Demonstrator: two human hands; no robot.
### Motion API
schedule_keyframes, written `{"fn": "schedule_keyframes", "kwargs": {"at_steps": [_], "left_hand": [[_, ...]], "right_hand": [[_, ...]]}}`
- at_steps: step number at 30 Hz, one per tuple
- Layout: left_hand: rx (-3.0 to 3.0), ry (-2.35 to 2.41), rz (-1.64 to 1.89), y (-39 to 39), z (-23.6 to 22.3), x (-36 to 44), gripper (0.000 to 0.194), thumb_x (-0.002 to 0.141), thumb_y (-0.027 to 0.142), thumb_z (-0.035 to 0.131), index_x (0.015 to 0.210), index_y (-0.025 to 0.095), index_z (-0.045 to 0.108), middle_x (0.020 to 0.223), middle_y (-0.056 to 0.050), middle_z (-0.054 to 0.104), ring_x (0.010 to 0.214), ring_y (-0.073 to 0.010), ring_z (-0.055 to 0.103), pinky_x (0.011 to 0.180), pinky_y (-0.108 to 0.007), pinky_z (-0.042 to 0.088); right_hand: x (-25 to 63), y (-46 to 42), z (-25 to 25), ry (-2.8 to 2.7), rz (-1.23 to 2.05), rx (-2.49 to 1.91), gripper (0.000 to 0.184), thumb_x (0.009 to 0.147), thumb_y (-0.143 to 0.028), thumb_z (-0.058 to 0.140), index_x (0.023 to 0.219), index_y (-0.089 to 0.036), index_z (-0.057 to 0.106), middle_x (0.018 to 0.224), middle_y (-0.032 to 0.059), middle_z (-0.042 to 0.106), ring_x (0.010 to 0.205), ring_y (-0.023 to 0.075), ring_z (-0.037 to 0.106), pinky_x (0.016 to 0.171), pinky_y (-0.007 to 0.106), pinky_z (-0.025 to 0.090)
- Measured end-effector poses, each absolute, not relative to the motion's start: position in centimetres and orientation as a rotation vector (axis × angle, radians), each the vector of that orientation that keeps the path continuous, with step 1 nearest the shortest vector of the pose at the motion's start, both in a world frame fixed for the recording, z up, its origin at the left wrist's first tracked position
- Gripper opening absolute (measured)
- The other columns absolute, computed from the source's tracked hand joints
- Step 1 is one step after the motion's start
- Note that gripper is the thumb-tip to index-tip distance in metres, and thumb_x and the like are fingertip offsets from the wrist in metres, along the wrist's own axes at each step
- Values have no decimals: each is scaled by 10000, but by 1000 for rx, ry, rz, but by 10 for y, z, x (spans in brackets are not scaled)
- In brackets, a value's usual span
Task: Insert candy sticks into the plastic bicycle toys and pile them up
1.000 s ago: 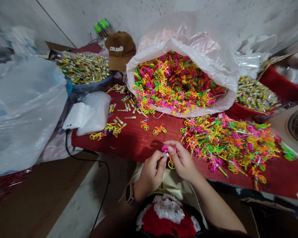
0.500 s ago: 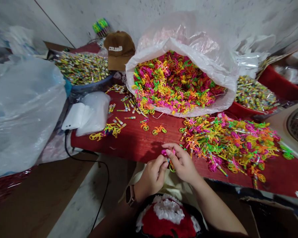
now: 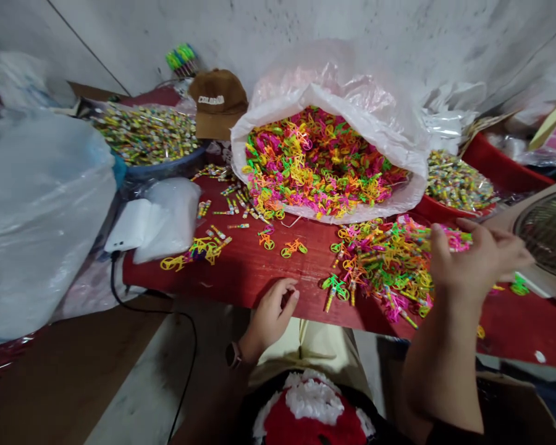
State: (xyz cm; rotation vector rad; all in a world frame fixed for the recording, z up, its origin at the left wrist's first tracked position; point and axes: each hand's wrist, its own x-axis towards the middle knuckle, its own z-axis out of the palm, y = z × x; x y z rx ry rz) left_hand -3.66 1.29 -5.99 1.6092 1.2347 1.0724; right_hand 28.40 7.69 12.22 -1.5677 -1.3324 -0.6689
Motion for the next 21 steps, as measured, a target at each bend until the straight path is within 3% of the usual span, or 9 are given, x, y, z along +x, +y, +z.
{"fn": "schedule_keyframes", "kwargs": {"at_steps": [2,3,4,6,8,10,13,16,21], "left_hand": [[1615,1250,1107,18,-60,-37,237,1068,342,543,1254,222,627,1130,-95,698,1047,-212,678,939,-346,546],[1621,1273,1136,23,-59,-38,223,1066,334,542,1234,221,635,1111,-93,695,1024,-208,677,917,-339,551],[1632,1311,1171,29,-57,-41,209,1064,322,537,1213,217,640,1089,-91,690,993,-206,675,892,-334,555],[1686,1446,1246,47,-50,-52,183,1055,283,524,1170,201,640,1048,-93,672,935,-210,659,861,-343,558],[1819,1668,1270,74,-41,-70,173,1027,227,524,1149,176,636,1059,-115,656,953,-242,640,914,-399,550],[1968,1933,1160,106,-30,-92,239,1002,183,524,1211,141,631,1169,-171,644,1131,-311,605,1047,-486,498],[2018,2264,681,149,-17,-119,381,977,142,513,1349,113,592,1383,-241,561,1276,-396,528,1065,-556,460],[2060,2248,497,174,-12,-127,331,946,106,514,1252,123,640,1388,-243,579,1296,-422,514,1050,-574,453],[2106,2193,412,178,-9,-116,357,934,38,460,1264,84,589,1347,-249,618,1310,-382,537,1080,-527,442]], "right_hand": [[254,78,108,-1331,-764,-1488,236,977,-339,704,1136,-177,768,1198,200,637,1218,397,570,1078,659,341],[233,80,97,-1425,-665,-1439,210,988,-275,653,1157,-197,750,1169,164,664,1221,374,581,1107,645,350],[209,83,83,-1678,-446,-1399,246,990,-239,616,1206,-219,732,1146,132,694,1187,337,607,1094,593,406],[164,92,51,-2121,-22,-1404,360,1006,-188,532,1320,-227,703,1325,140,687,1272,300,600,1109,507,446],[128,101,20,-2311,233,-1622,510,1015,-142,458,1494,-237,607,1601,155,530,1451,335,488,1133,526,434],[105,107,-2,-2371,350,-1795,598,999,-100,438,1578,-218,525,1685,167,432,1502,365,437,1133,544,437],[88,102,-20,-2341,315,-1852,599,985,-56,411,1568,-127,528,1532,237,573,1374,359,555,1095,505,478],[83,88,-29,-2264,231,-1795,497,1018,-99,400,1470,-62,602,1328,252,673,1238,359,616,1067,504,506],[83,74,-52,-2145,133,-1670,427,1045,-136,390,1380,-30,634,1412,275,622,1351,366,560,1156,530,474]]}}
